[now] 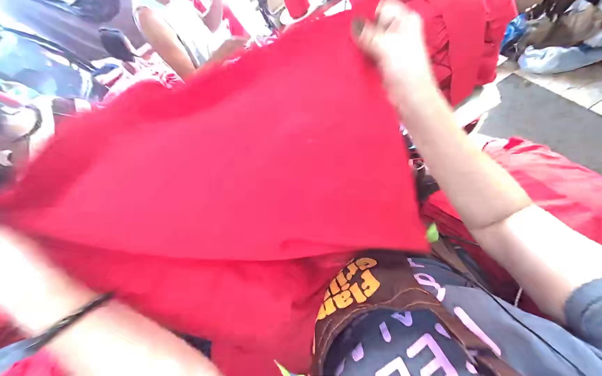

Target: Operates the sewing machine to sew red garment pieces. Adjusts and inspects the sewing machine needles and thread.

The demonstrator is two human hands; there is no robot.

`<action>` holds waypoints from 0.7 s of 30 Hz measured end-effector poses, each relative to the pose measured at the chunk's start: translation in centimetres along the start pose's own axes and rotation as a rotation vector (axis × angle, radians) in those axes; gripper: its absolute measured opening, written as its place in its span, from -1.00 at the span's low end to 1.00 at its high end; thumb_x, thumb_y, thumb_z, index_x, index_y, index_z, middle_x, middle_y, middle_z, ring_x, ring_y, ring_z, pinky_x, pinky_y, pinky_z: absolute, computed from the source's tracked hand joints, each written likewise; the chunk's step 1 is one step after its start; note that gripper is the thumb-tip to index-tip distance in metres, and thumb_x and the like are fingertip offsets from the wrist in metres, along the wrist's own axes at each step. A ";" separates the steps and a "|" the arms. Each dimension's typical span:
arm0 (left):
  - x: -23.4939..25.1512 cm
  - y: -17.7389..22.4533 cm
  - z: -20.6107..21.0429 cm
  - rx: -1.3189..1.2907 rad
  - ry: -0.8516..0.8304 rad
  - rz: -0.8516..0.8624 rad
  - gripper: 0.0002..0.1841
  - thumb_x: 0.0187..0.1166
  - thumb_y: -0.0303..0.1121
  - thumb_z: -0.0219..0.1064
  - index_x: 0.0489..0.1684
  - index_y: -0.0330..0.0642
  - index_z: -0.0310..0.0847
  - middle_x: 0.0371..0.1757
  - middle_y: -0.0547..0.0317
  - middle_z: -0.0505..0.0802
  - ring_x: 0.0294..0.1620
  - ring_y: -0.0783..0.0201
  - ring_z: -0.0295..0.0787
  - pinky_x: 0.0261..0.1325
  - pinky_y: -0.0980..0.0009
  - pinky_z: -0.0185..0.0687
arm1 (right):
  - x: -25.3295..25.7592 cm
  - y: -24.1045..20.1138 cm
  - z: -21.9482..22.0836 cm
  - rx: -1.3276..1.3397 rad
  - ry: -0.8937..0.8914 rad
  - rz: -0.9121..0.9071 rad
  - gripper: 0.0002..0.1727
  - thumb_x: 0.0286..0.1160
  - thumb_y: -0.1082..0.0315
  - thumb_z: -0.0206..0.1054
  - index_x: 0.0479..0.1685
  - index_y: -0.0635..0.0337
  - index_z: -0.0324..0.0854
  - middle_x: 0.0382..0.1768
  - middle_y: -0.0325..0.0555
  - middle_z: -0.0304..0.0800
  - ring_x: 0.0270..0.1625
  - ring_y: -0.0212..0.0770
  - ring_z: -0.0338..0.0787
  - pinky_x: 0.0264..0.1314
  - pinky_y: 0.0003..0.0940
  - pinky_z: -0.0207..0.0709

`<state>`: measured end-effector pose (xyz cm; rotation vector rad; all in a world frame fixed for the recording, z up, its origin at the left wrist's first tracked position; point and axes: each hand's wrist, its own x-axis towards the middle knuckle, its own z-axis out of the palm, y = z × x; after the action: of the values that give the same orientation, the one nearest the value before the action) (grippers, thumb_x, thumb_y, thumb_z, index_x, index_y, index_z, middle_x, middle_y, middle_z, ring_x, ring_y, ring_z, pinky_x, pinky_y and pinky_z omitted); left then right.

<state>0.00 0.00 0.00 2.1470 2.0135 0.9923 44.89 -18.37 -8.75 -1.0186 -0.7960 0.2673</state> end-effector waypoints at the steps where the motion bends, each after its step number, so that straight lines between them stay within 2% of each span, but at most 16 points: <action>1: 0.5 -1.1 2.8 0.059 -0.035 0.170 -0.48 0.89 -0.25 -0.09 0.62 -0.52 0.29 0.55 -0.40 0.56 0.54 -0.13 0.54 0.59 0.03 0.40 | -2.0 2.5 1.1 -0.003 -0.061 0.057 -0.94 0.55 0.46 0.36 -0.20 0.29 0.61 -0.31 -0.16 0.76 -0.20 -0.32 0.78 -0.03 -0.27 0.73; 2: 1.8 -3.6 6.5 0.011 0.046 0.474 -0.45 0.80 -0.21 0.04 0.49 -0.60 0.37 0.36 -0.50 0.67 0.33 -0.17 0.71 0.35 0.08 0.65 | -3.9 4.4 2.1 -0.031 -0.137 0.096 -0.92 0.56 0.45 0.34 -0.23 0.31 0.61 -0.32 -0.16 0.72 -0.23 -0.35 0.74 -0.07 -0.30 0.69; 3: 1.3 -2.5 8.9 -0.123 -0.040 0.496 -0.44 0.75 -0.20 0.15 0.55 -0.52 0.35 0.40 -0.45 0.64 0.37 -0.15 0.67 0.41 0.05 0.62 | -5.9 5.7 3.1 -0.065 -0.220 0.145 -0.89 0.58 0.46 0.32 -0.22 0.37 0.65 -0.31 -0.12 0.74 -0.22 -0.36 0.73 -0.06 -0.33 0.68; 5: -2.1 2.0 11.9 -0.330 -0.308 0.562 -0.50 0.67 -0.30 0.33 0.49 -0.43 0.44 0.42 -0.32 0.67 0.40 -0.07 0.67 0.47 0.00 0.57 | -9.4 7.0 4.6 -0.129 -0.371 0.245 -0.84 0.60 0.47 0.33 -0.09 0.44 0.73 -0.19 -0.04 0.83 -0.15 -0.37 0.78 0.05 -0.33 0.71; 6: -4.2 4.2 13.0 -0.396 -0.448 0.648 -0.52 0.62 -0.32 0.39 0.44 -0.39 0.52 0.43 -0.23 0.70 0.44 0.00 0.67 0.53 0.01 0.54 | -10.7 7.6 5.2 -0.157 -0.416 0.238 -0.85 0.57 0.47 0.36 -0.12 0.43 0.74 -0.21 -0.03 0.83 -0.17 -0.36 0.78 0.03 -0.33 0.70; 8: -7.8 7.7 14.6 -0.487 -0.677 0.839 -0.45 0.48 -0.33 0.52 0.46 -0.30 0.56 0.49 -0.06 0.70 0.55 0.12 0.59 0.64 0.07 0.46 | -12.3 8.1 5.8 -0.150 -0.462 0.197 -0.88 0.50 0.47 0.44 -0.16 0.37 0.75 -0.30 -0.06 0.82 -0.29 -0.37 0.76 -0.12 -0.37 0.70; 10: -10.0 9.6 15.7 -0.569 -0.783 0.938 -0.41 0.34 -0.33 0.62 0.41 -0.26 0.62 0.40 0.01 0.76 0.48 0.15 0.64 0.59 0.13 0.50 | -12.4 7.5 6.4 -0.099 -0.464 0.228 -0.87 0.42 0.50 0.48 -0.14 0.38 0.72 -0.33 -0.13 0.82 -0.33 -0.45 0.75 -0.15 -0.47 0.71; 12: -11.2 10.6 16.1 -0.623 -0.826 0.927 -0.50 0.23 -0.47 0.66 0.22 -0.27 0.71 0.15 0.02 0.83 0.20 0.18 0.76 0.36 0.20 0.64 | -12.3 7.3 6.4 -0.079 -0.441 0.274 -0.84 0.40 0.53 0.46 -0.11 0.37 0.67 -0.37 -0.16 0.79 -0.37 -0.46 0.72 -0.21 -0.49 0.68; 15: -10.6 11.6 17.7 -0.681 -0.866 0.807 -0.69 0.21 -0.50 0.66 -0.09 -0.25 0.78 -0.12 0.12 0.85 -0.12 0.37 0.78 0.05 0.42 0.71 | -12.1 7.7 5.6 -0.055 -0.425 0.285 -0.79 0.52 0.55 0.35 0.08 0.36 0.60 -0.24 -0.12 0.84 -0.22 -0.41 0.81 -0.05 -0.45 0.74; 18: -9.7 11.8 19.6 -0.724 -0.898 0.736 -0.77 0.24 -0.45 0.66 -0.22 -0.25 0.78 -0.21 0.21 0.85 -0.23 0.51 0.75 -0.08 0.54 0.70 | -12.0 8.2 5.3 0.013 -0.403 0.319 -0.68 0.54 0.58 0.33 0.23 0.30 0.46 -0.25 -0.10 0.86 -0.22 -0.37 0.85 -0.06 -0.42 0.75; 21: -10.4 11.5 19.5 -0.809 -0.917 0.723 -0.83 0.27 -0.62 0.56 -0.27 -0.27 0.73 -0.24 0.20 0.83 -0.31 0.51 0.72 -0.19 0.59 0.67 | -12.2 8.8 5.2 0.049 -0.362 0.305 -0.64 0.53 0.61 0.31 0.27 0.29 0.40 -0.27 -0.08 0.86 -0.26 -0.37 0.84 -0.11 -0.44 0.73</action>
<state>19.64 -3.70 -14.81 2.1567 0.3385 0.4921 34.11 -16.98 -20.41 -1.0583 -0.9523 0.7459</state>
